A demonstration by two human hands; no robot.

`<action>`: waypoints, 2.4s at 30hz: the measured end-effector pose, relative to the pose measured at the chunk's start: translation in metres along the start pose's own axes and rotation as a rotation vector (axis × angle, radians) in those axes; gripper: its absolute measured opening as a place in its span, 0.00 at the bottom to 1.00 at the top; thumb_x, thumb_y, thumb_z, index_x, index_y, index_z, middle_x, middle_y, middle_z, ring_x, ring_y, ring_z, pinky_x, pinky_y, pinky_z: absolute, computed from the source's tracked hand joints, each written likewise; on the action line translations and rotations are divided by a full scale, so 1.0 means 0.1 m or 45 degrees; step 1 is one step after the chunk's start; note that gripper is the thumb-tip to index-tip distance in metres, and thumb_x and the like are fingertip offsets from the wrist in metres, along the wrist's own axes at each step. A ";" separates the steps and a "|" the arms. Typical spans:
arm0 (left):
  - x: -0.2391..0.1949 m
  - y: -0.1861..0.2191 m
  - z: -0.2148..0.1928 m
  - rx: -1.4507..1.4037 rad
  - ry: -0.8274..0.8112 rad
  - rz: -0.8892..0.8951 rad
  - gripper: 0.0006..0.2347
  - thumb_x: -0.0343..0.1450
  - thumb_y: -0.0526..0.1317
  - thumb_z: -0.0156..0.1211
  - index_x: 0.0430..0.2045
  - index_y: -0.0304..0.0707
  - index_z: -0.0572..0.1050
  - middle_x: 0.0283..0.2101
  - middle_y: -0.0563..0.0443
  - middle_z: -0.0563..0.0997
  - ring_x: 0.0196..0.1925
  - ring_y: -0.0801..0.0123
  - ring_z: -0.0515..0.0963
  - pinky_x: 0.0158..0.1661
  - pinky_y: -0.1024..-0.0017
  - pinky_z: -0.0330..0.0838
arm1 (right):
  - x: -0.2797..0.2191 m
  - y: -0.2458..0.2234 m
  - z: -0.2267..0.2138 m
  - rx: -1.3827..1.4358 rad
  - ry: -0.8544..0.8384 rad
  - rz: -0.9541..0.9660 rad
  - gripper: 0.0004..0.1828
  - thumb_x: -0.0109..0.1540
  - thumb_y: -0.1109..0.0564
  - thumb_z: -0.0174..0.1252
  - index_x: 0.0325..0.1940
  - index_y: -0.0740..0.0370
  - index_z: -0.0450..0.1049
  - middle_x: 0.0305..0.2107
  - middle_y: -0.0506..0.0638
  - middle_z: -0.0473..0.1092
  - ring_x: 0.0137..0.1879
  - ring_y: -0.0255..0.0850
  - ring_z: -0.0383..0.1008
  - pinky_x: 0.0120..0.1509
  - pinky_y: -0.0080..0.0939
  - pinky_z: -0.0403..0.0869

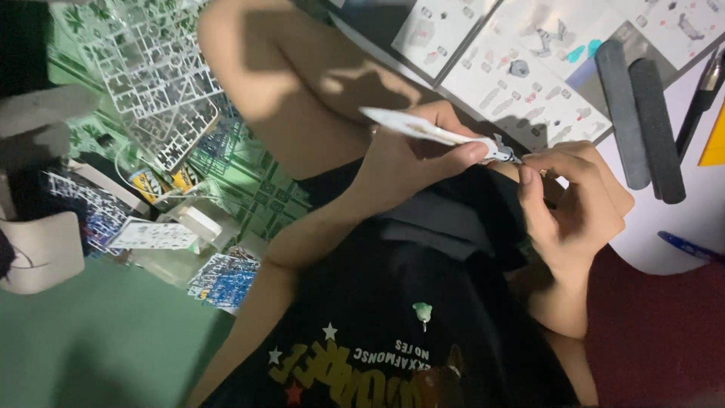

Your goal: The person assembles a small plastic model kit by applying gold paint to a white plastic part, sanding it, and attaching a small grey component. The person uses a paintbrush, sanding block, and tweezers while referencing an instruction manual.

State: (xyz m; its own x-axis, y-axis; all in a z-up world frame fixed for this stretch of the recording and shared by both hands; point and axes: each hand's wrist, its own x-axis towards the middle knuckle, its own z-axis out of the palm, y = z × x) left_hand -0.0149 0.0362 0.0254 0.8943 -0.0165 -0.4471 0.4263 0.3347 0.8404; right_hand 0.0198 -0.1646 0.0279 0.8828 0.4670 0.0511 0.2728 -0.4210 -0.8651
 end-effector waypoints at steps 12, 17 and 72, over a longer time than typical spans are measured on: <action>-0.15 -0.09 -0.12 -0.113 0.057 0.232 0.04 0.65 0.31 0.61 0.28 0.31 0.73 0.27 0.55 0.77 0.25 0.85 0.70 0.27 0.90 0.65 | 0.04 -0.24 0.13 0.027 -0.063 0.052 0.06 0.59 0.74 0.57 0.39 0.79 0.68 0.34 0.65 0.69 0.36 0.47 0.64 0.45 0.38 0.63; -0.19 -0.15 -0.09 -0.029 0.009 0.324 0.05 0.66 0.31 0.62 0.32 0.34 0.74 0.33 0.57 0.78 0.28 0.85 0.68 0.29 0.89 0.61 | 0.03 -0.23 0.13 0.153 -0.161 0.270 0.08 0.59 0.73 0.61 0.40 0.77 0.70 0.34 0.60 0.71 0.30 0.37 0.60 0.38 0.30 0.59; 0.55 -0.13 -0.16 0.284 0.403 0.379 0.05 0.69 0.33 0.54 0.27 0.25 0.71 0.29 0.43 0.81 0.21 0.80 0.69 0.21 0.87 0.61 | 0.54 0.58 -0.21 -0.705 -0.009 -0.107 0.13 0.63 0.69 0.73 0.49 0.79 0.79 0.41 0.60 0.60 0.48 0.49 0.56 0.48 0.44 0.62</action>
State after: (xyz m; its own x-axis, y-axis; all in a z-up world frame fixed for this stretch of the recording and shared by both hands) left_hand 0.0264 0.0462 -0.0153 0.9113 0.3484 -0.2194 0.2078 0.0709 0.9756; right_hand 0.0916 -0.1801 -0.0086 0.8471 0.5213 0.1037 0.5043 -0.7265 -0.4668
